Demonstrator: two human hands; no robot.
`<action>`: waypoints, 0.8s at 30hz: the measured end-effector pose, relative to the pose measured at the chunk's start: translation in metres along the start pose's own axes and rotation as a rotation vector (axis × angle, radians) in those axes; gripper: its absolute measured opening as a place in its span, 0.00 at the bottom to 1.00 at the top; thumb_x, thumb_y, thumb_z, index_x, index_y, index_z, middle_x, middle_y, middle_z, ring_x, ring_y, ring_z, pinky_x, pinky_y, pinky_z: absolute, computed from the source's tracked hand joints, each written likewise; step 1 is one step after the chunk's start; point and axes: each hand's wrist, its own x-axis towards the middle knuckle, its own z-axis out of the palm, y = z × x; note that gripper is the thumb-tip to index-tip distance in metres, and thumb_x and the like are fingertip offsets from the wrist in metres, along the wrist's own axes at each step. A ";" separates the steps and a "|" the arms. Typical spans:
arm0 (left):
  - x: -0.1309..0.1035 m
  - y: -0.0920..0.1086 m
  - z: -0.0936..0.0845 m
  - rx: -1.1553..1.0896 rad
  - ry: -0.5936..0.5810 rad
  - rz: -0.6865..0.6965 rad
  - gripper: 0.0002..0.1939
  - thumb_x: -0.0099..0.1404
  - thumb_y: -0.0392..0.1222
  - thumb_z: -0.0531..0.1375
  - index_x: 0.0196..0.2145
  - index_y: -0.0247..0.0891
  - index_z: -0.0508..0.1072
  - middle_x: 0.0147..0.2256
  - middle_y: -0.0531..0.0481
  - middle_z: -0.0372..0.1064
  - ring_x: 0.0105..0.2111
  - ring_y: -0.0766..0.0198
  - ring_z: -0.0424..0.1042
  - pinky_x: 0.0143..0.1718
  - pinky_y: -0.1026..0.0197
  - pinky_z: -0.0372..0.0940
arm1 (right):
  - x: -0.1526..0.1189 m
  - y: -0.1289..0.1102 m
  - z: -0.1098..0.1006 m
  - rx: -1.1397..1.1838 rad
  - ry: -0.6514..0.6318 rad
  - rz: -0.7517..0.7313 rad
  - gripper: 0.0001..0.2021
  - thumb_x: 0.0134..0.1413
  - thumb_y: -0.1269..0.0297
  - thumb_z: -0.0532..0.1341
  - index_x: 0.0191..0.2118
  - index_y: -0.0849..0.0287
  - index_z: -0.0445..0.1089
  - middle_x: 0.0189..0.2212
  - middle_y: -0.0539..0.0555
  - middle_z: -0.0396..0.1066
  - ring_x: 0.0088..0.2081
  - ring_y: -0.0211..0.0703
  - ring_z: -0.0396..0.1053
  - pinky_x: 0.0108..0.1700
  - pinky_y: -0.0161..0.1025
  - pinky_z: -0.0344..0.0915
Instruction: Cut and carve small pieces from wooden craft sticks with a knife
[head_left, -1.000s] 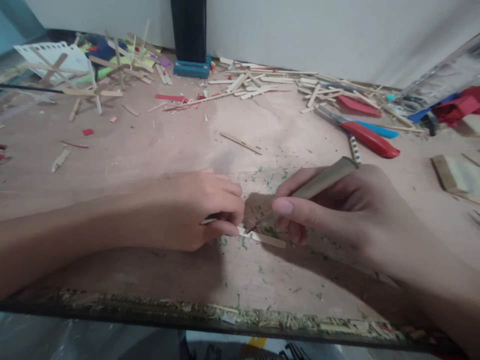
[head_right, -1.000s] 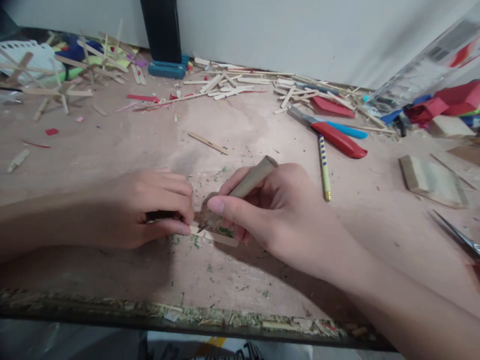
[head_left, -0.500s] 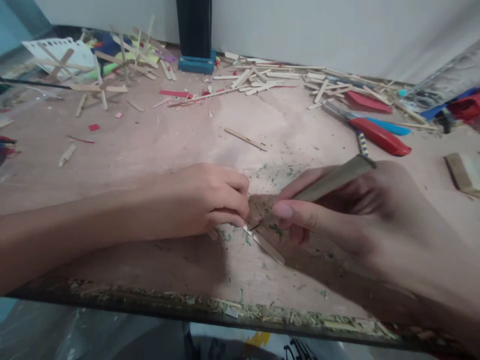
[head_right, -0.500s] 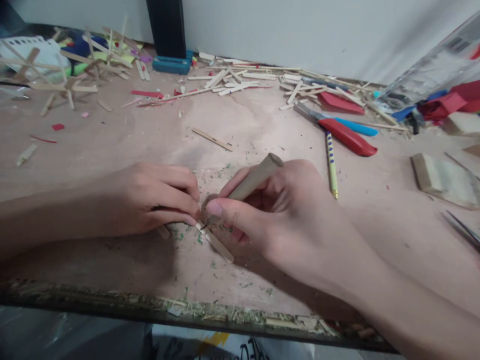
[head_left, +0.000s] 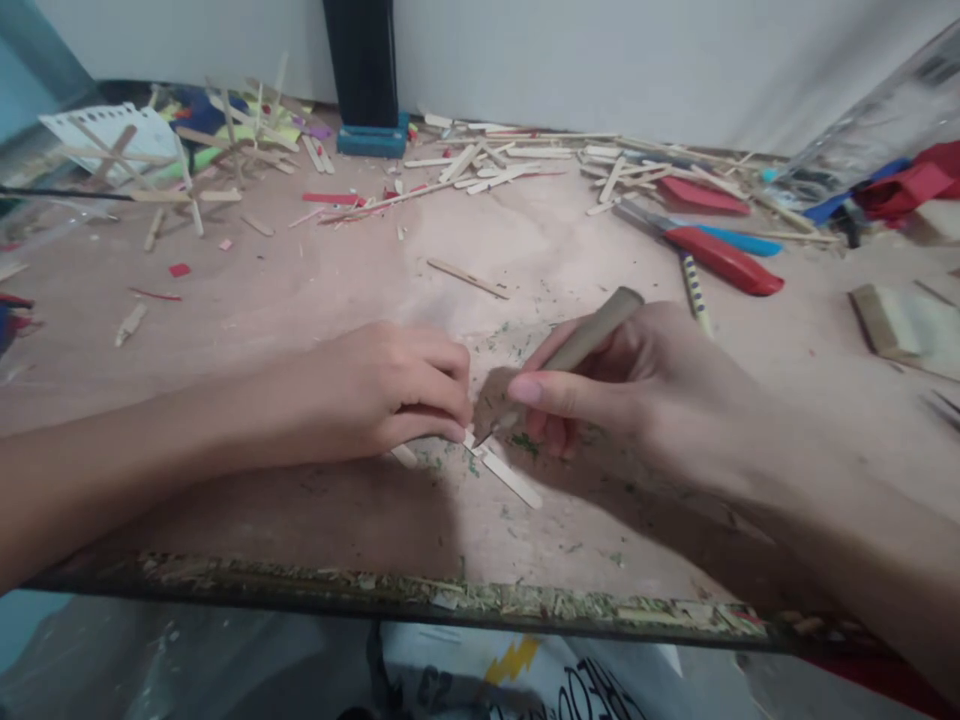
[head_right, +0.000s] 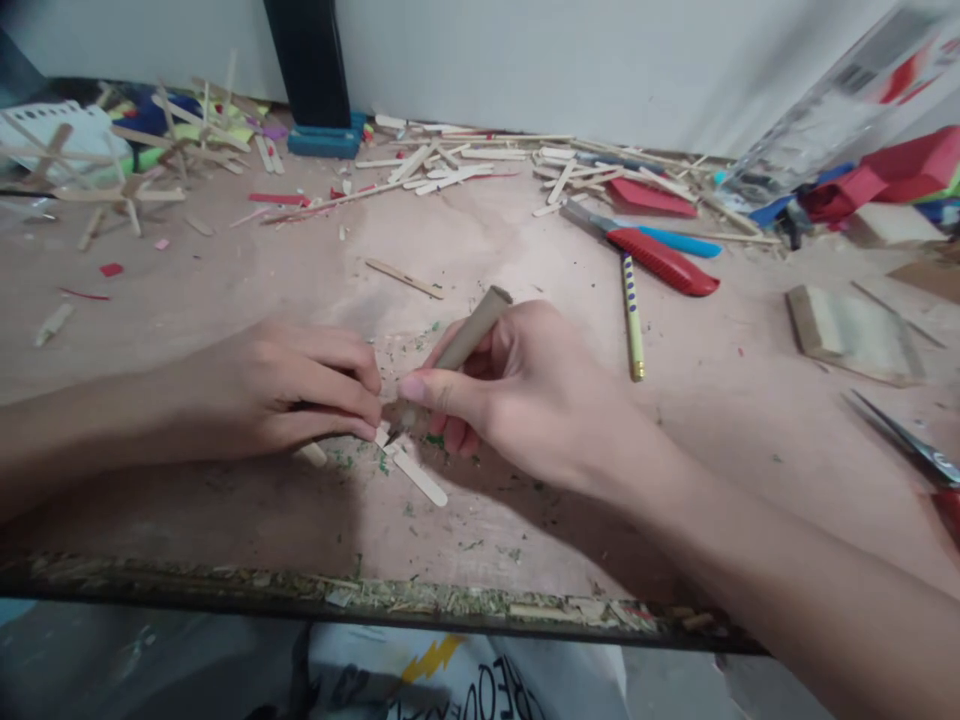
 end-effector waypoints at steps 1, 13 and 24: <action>0.000 0.000 0.000 -0.004 -0.004 0.001 0.13 0.83 0.34 0.61 0.41 0.39 0.85 0.40 0.51 0.81 0.38 0.66 0.78 0.42 0.65 0.68 | 0.000 0.000 -0.002 0.011 -0.029 0.012 0.18 0.60 0.51 0.79 0.29 0.60 0.83 0.22 0.55 0.78 0.22 0.42 0.74 0.24 0.36 0.69; -0.005 0.000 0.003 -0.023 -0.042 -0.002 0.09 0.84 0.38 0.62 0.45 0.39 0.83 0.44 0.49 0.80 0.44 0.62 0.79 0.50 0.61 0.71 | 0.001 0.001 -0.016 0.081 0.014 -0.051 0.25 0.58 0.44 0.79 0.22 0.59 0.79 0.19 0.54 0.75 0.19 0.38 0.69 0.22 0.34 0.64; -0.008 -0.001 0.009 0.299 -0.006 0.116 0.13 0.85 0.34 0.55 0.46 0.36 0.81 0.43 0.45 0.81 0.43 0.55 0.77 0.48 0.54 0.70 | 0.003 0.001 -0.018 0.104 0.129 -0.102 0.21 0.53 0.47 0.82 0.26 0.58 0.79 0.19 0.50 0.72 0.18 0.37 0.65 0.19 0.33 0.58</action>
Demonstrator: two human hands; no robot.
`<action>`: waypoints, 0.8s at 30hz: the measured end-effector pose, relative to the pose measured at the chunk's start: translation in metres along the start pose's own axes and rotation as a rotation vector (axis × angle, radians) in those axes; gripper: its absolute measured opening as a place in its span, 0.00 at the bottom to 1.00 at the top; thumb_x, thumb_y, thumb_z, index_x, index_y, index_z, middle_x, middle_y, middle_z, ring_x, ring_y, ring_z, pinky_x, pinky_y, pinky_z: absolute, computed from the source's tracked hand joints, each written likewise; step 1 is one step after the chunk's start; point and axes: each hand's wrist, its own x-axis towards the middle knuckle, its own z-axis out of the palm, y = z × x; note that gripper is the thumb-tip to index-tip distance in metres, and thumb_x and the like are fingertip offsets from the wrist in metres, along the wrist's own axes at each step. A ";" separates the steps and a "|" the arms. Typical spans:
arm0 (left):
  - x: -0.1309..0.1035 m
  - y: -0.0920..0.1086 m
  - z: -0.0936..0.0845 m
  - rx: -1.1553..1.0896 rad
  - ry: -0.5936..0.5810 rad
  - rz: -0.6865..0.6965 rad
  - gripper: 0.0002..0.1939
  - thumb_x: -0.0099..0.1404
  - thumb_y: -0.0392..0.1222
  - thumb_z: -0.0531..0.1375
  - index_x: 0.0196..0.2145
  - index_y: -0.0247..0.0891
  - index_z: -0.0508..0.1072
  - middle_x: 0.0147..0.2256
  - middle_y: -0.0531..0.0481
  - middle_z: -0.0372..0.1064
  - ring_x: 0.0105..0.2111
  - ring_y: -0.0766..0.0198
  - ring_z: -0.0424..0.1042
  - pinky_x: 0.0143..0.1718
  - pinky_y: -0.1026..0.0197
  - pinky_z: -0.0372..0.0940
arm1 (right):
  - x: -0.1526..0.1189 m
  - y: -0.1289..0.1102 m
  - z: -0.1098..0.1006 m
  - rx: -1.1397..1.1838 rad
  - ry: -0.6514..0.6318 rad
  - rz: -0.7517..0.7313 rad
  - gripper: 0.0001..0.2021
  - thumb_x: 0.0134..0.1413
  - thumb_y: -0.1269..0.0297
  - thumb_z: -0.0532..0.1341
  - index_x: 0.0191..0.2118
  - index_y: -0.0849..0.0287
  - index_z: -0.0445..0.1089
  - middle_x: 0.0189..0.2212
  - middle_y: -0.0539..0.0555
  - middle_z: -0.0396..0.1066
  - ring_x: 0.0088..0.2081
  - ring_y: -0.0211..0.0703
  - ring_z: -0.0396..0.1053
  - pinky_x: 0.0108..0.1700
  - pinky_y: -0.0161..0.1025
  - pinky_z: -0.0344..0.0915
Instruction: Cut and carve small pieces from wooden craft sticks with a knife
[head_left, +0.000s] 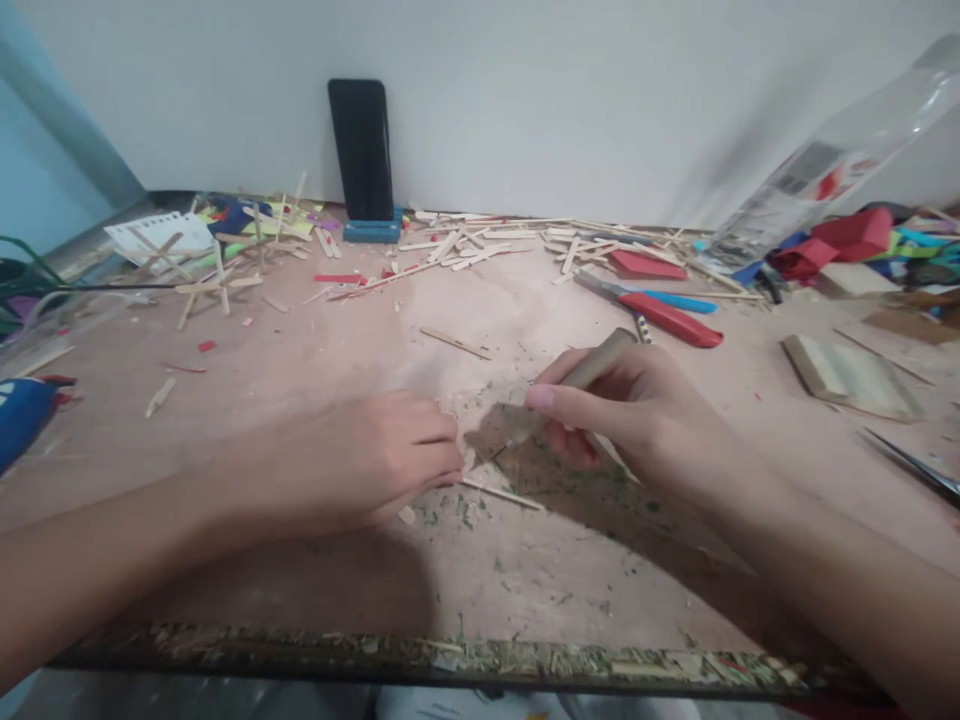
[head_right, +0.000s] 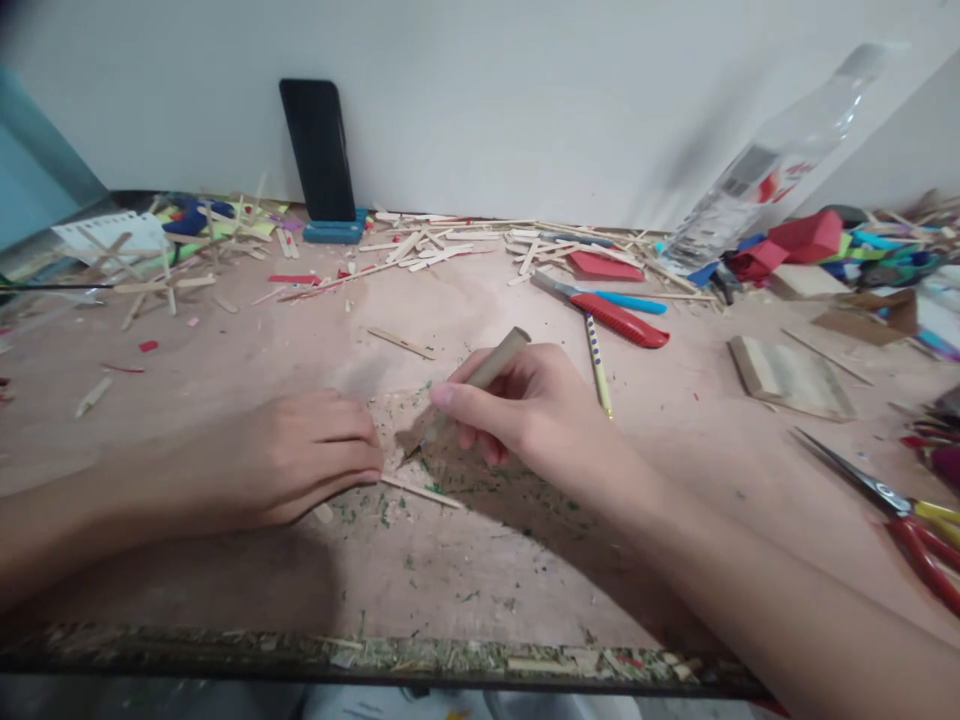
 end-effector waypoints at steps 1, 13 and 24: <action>0.000 0.000 0.000 0.020 0.007 -0.012 0.14 0.86 0.34 0.55 0.46 0.35 0.81 0.43 0.45 0.80 0.42 0.55 0.76 0.48 0.53 0.69 | 0.000 0.001 -0.001 0.007 0.011 -0.004 0.21 0.52 0.47 0.82 0.26 0.58 0.79 0.18 0.49 0.72 0.18 0.36 0.65 0.19 0.33 0.57; 0.005 0.002 0.000 -0.165 0.087 -0.176 0.09 0.82 0.37 0.61 0.44 0.37 0.82 0.42 0.50 0.80 0.42 0.60 0.76 0.46 0.57 0.65 | -0.010 -0.013 -0.033 -0.194 -0.068 0.031 0.23 0.59 0.41 0.78 0.51 0.52 0.89 0.31 0.55 0.83 0.28 0.46 0.77 0.28 0.41 0.72; -0.001 0.008 -0.008 -0.374 -0.033 -0.220 0.09 0.81 0.35 0.62 0.39 0.39 0.77 0.41 0.54 0.76 0.41 0.64 0.71 0.47 0.58 0.60 | -0.043 -0.004 -0.055 -0.506 0.013 -0.126 0.11 0.63 0.49 0.78 0.46 0.47 0.88 0.27 0.51 0.79 0.27 0.46 0.76 0.24 0.41 0.65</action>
